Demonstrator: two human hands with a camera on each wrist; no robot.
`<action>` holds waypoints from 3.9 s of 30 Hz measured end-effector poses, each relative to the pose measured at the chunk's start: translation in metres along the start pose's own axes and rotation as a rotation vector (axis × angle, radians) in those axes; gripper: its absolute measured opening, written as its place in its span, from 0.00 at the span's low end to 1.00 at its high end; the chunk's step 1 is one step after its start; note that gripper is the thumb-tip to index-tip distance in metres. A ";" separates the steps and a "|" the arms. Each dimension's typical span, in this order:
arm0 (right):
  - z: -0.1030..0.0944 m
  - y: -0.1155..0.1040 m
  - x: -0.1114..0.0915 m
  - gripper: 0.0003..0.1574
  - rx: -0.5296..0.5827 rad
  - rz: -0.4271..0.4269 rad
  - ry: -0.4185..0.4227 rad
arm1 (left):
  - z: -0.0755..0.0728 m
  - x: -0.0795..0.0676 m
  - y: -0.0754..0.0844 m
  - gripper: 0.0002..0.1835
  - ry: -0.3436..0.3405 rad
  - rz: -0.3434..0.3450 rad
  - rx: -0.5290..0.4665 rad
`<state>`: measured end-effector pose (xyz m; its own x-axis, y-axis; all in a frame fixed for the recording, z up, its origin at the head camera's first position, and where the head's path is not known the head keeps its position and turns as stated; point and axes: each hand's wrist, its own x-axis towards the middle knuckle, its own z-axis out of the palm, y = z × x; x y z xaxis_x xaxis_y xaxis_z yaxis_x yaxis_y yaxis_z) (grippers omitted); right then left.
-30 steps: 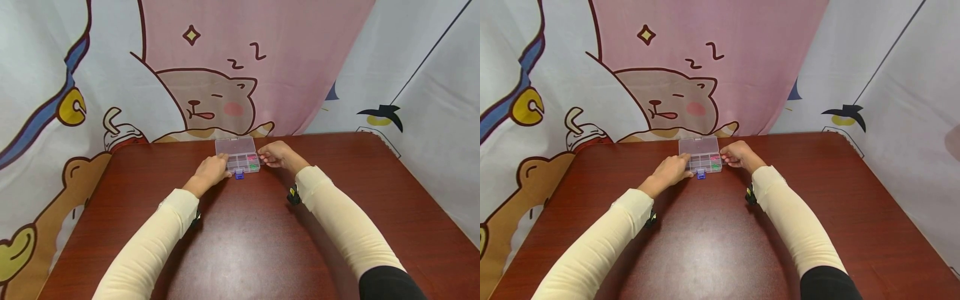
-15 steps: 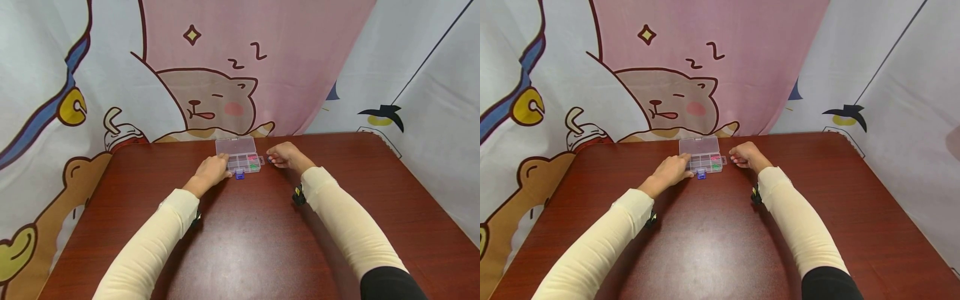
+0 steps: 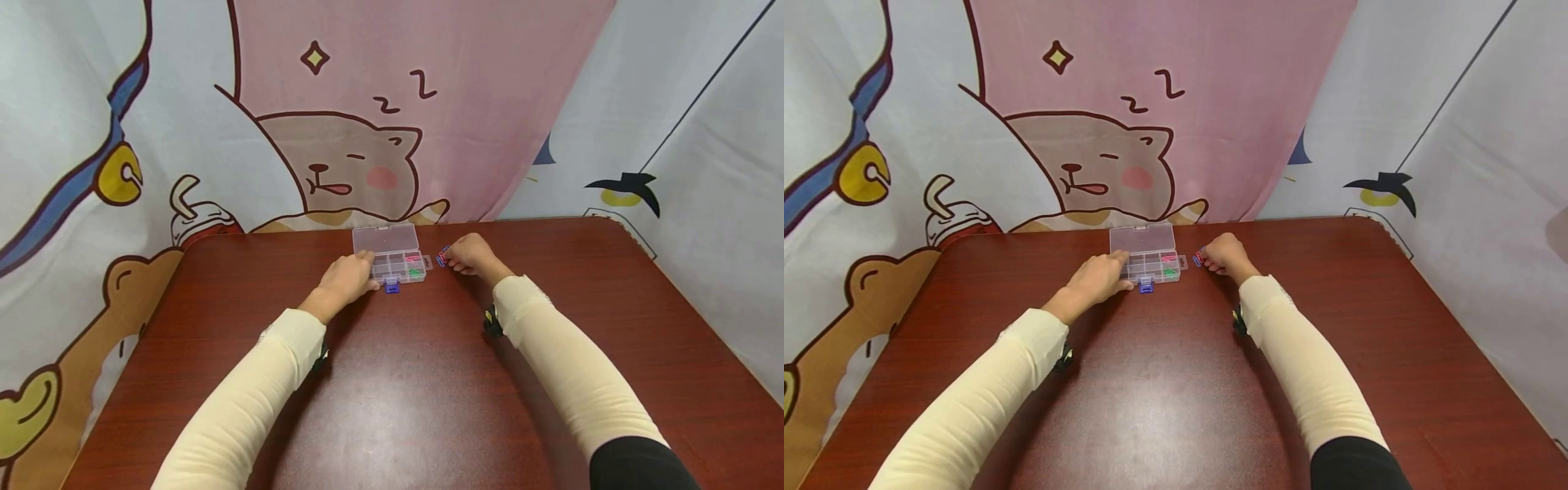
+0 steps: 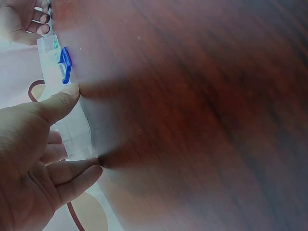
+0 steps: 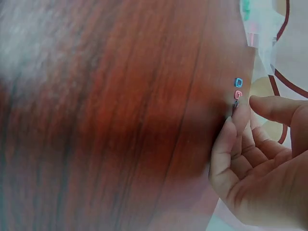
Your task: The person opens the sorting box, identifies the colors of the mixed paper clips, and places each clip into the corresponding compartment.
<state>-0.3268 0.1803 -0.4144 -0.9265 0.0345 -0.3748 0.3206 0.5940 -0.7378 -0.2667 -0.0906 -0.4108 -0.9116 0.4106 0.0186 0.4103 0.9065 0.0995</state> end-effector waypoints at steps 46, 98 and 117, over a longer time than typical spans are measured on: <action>0.012 -0.005 -0.009 0.13 -0.418 -0.019 0.200 | 0.000 -0.001 0.000 0.29 -0.001 0.009 0.014; 0.026 -0.034 -0.019 0.17 0.308 0.015 -0.174 | 0.001 0.000 -0.001 0.31 -0.011 -0.001 0.011; 0.022 -0.025 -0.017 0.19 0.292 0.038 -0.167 | 0.001 0.001 0.000 0.31 -0.015 0.001 0.020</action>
<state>-0.3149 0.1472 -0.4014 -0.8754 -0.0941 -0.4742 0.4198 0.3387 -0.8421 -0.2673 -0.0905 -0.4121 -0.9109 0.4126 0.0041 0.4116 0.9079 0.0800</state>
